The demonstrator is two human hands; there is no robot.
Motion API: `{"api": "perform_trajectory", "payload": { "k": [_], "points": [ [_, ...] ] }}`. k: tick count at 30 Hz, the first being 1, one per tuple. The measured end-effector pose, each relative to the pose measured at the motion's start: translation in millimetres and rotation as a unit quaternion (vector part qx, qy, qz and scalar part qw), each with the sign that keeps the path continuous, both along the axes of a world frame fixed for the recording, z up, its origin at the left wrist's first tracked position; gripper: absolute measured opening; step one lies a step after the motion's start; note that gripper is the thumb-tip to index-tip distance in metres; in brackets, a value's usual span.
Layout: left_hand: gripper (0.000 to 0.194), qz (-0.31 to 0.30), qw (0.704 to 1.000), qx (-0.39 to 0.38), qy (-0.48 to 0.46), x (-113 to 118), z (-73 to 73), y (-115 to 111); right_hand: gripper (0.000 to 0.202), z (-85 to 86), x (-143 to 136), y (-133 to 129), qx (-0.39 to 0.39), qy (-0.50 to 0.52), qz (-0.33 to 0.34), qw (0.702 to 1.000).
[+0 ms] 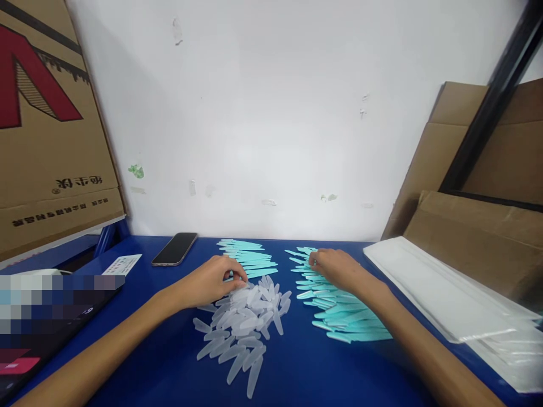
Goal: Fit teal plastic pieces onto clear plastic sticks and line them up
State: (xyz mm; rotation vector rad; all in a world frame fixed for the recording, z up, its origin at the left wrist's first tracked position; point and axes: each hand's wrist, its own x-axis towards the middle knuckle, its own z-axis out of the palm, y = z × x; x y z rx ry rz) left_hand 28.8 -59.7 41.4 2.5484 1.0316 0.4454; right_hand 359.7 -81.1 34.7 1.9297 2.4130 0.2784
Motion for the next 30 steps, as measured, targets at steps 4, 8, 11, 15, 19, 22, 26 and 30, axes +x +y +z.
{"api": "perform_trajectory", "payload": {
  "k": [4, 8, 11, 15, 19, 22, 26, 30],
  "points": [
    [0.028, 0.017, 1.000, -0.013, 0.018, -3, 2.9, 3, 0.013, -0.4, 0, 2, 0.012, -0.016, -0.005, 1.000],
    [0.027, 0.020, 0.999, -0.008, 0.041, -3, 5.7, 2, 0.010, 3.3, -4, -1, 0.032, -0.027, -0.009, 0.999],
    [0.025, 0.022, 0.998, -0.008, 0.055, -1, 7.0, 0, 0.011, 6.5, -7, -4, 0.036, -0.032, -0.006, 0.999],
    [0.025, 0.021, 0.999, -0.005, 0.050, 0, 5.4, -1, 0.013, 9.9, -11, -7, 0.044, -0.038, -0.004, 0.998],
    [0.026, 0.005, 1.000, 0.006, 0.027, -1, 3.0, -2, 0.016, 11.2, -15, -9, 0.080, -0.035, 0.013, 0.996],
    [0.031, 0.006, 1.000, 0.016, 0.005, -1, 4.3, -4, 0.019, 11.2, -17, -10, 0.116, -0.031, 0.028, 0.992],
    [0.036, 0.018, 0.999, 0.029, -0.016, 2, 5.5, -6, 0.022, 12.6, -23, -14, 0.139, -0.004, 0.034, 0.990],
    [0.034, 0.015, 0.999, 0.022, -0.038, 4, 1.3, -5, 0.026, 15.4, -37, -23, 0.140, 0.037, 0.067, 0.987]
  ]
}}
